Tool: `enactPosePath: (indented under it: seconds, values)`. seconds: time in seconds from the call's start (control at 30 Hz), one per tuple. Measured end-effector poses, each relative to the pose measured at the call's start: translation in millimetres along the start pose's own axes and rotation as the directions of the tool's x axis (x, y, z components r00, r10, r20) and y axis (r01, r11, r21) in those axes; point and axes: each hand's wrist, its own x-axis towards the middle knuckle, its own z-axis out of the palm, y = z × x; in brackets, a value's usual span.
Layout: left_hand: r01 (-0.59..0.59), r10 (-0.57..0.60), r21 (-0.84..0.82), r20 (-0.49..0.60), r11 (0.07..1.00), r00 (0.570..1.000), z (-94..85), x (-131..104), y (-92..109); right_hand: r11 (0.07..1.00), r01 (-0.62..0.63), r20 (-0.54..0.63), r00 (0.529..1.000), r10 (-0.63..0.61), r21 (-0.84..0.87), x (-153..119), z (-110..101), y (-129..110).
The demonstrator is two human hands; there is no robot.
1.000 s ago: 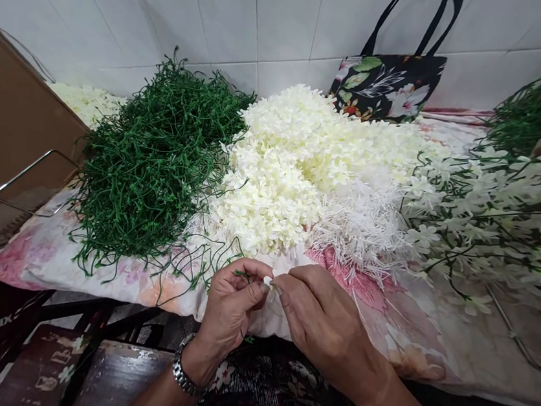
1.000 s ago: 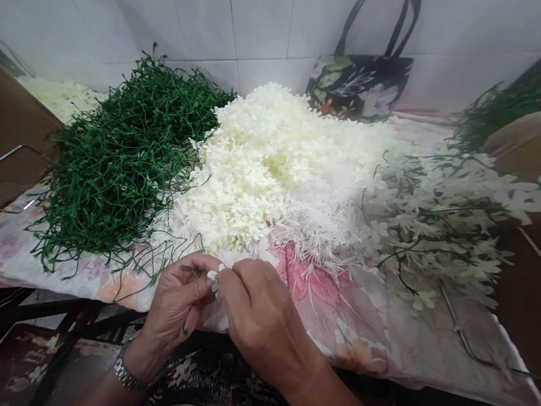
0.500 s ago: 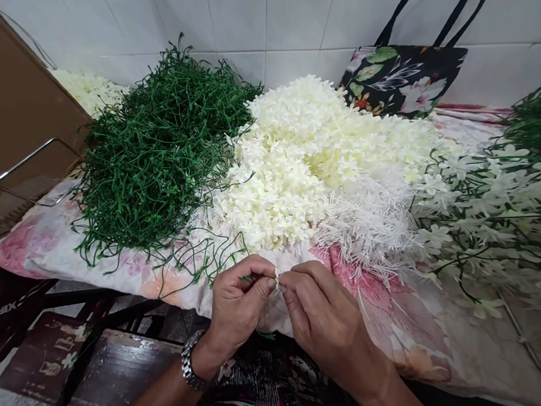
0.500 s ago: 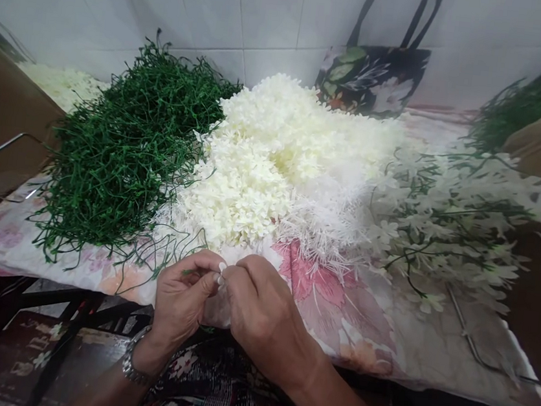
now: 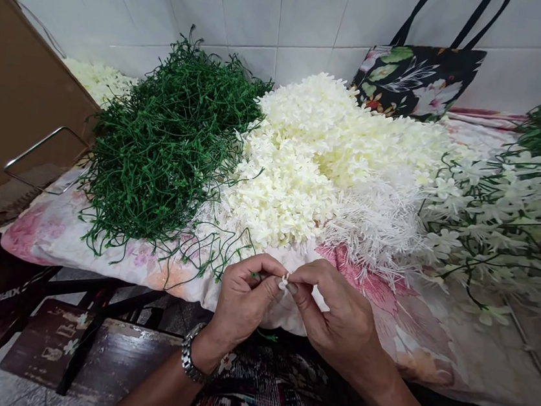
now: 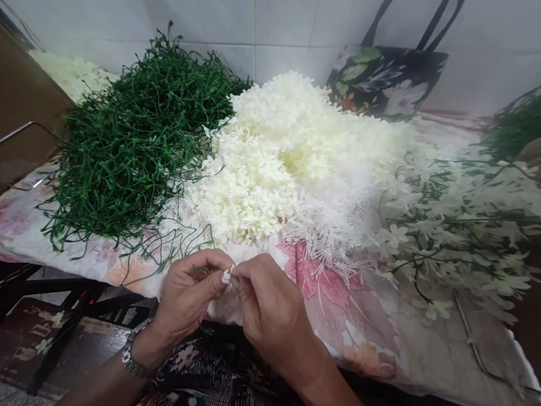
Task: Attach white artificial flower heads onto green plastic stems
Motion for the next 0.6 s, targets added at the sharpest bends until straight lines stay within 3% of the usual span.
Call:
enactPosePath:
  seconds: [0.3, 0.5, 0.6]
  values:
    - [0.011, -0.009, -0.033, 0.073, 0.999, 0.997, -1.2, 0.6, 5.7, 0.999, -0.033, -0.001, 0.999, 0.033, 0.023, 0.7, -2.1, 0.2]
    - [0.181, -0.192, -0.272, -0.012, 0.945, 0.981, -2.4, -1.7, 10.2, 1.0, -0.021, 0.047, 0.999, 0.022, -0.022, -2.2, -10.3, 2.3]
    - [0.174, -0.187, -0.284, -0.02, 0.943, 0.982, -1.7, -3.8, 10.6, 0.997, 0.029, 0.096, 0.995, -0.022, -0.069, -1.8, -9.8, 1.1]
